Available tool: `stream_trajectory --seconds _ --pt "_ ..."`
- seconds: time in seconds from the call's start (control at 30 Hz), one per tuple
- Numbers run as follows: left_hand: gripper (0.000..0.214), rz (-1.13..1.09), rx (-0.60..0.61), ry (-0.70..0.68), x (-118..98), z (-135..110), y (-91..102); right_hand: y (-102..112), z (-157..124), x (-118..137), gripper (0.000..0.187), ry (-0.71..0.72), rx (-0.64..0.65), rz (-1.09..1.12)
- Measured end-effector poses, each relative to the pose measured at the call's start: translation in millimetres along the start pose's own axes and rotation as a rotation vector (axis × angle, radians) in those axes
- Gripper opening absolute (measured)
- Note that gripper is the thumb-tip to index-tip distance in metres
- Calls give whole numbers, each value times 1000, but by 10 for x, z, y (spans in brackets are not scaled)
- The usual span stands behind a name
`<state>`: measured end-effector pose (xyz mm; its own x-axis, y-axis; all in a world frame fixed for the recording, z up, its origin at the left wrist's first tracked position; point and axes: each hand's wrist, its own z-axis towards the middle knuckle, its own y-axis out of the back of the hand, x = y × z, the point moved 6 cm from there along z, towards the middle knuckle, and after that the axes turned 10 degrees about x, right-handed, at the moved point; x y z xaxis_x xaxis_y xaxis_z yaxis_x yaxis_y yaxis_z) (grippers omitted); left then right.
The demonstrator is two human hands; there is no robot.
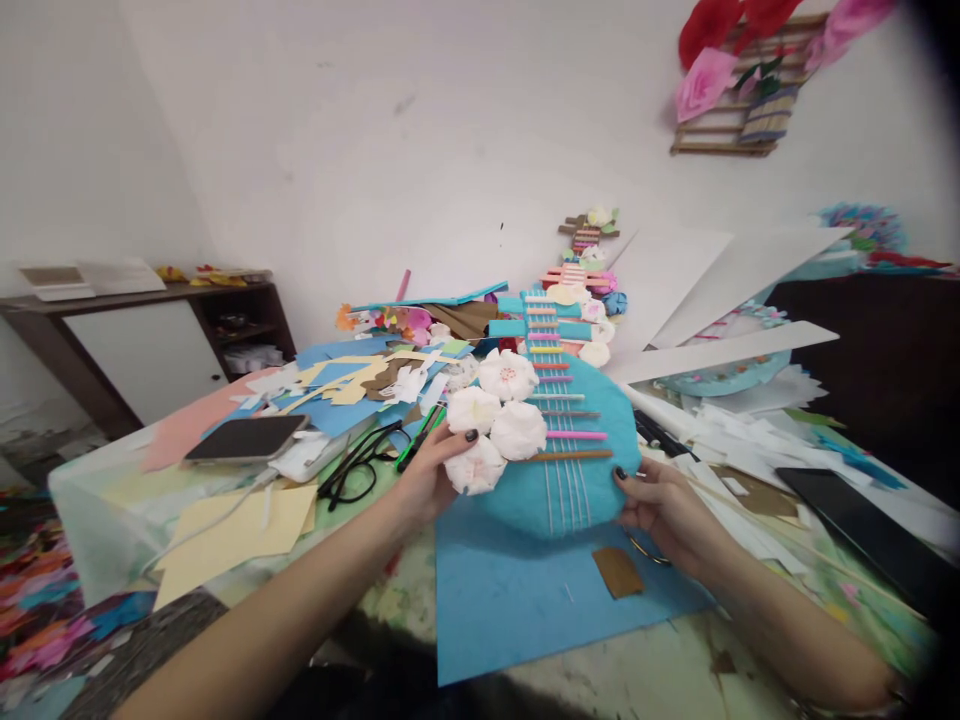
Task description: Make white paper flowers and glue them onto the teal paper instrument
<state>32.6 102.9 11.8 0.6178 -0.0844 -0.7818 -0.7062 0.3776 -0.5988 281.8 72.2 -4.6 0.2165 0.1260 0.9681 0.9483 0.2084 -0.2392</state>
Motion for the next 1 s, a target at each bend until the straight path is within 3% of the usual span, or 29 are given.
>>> stream_trajectory --seconds 0.13,0.23,0.33,0.47,0.6,0.7,0.8,0.9,1.0 --pt "50 -12 -31 41 -4 2 61 -20 -20 9 26 -70 69 -24" --pt "45 -62 -100 155 32 2 142 9 -21 33 26 -118 117 -62" --pt "52 -26 -50 238 36 -6 170 48 -31 39 27 -179 157 -138" --pt "61 58 51 332 44 -83 171 114 -110 36 24 -294 209 -350" --pt "65 117 1 419 53 -191 219 259 -125 256 41 -341 180 -695" --pt "66 161 19 453 51 -230 197 399 126 665 39 -239 14 -993" --pt "70 192 37 455 53 -237 170 446 620 988 28 -160 -105 -1290" --pt "72 208 92 452 88 -239 151 355 1173 1021 31 -109 -79 -1555" --pt "61 217 164 466 168 -250 159 238 1578 830 33 -94 7 -1761"
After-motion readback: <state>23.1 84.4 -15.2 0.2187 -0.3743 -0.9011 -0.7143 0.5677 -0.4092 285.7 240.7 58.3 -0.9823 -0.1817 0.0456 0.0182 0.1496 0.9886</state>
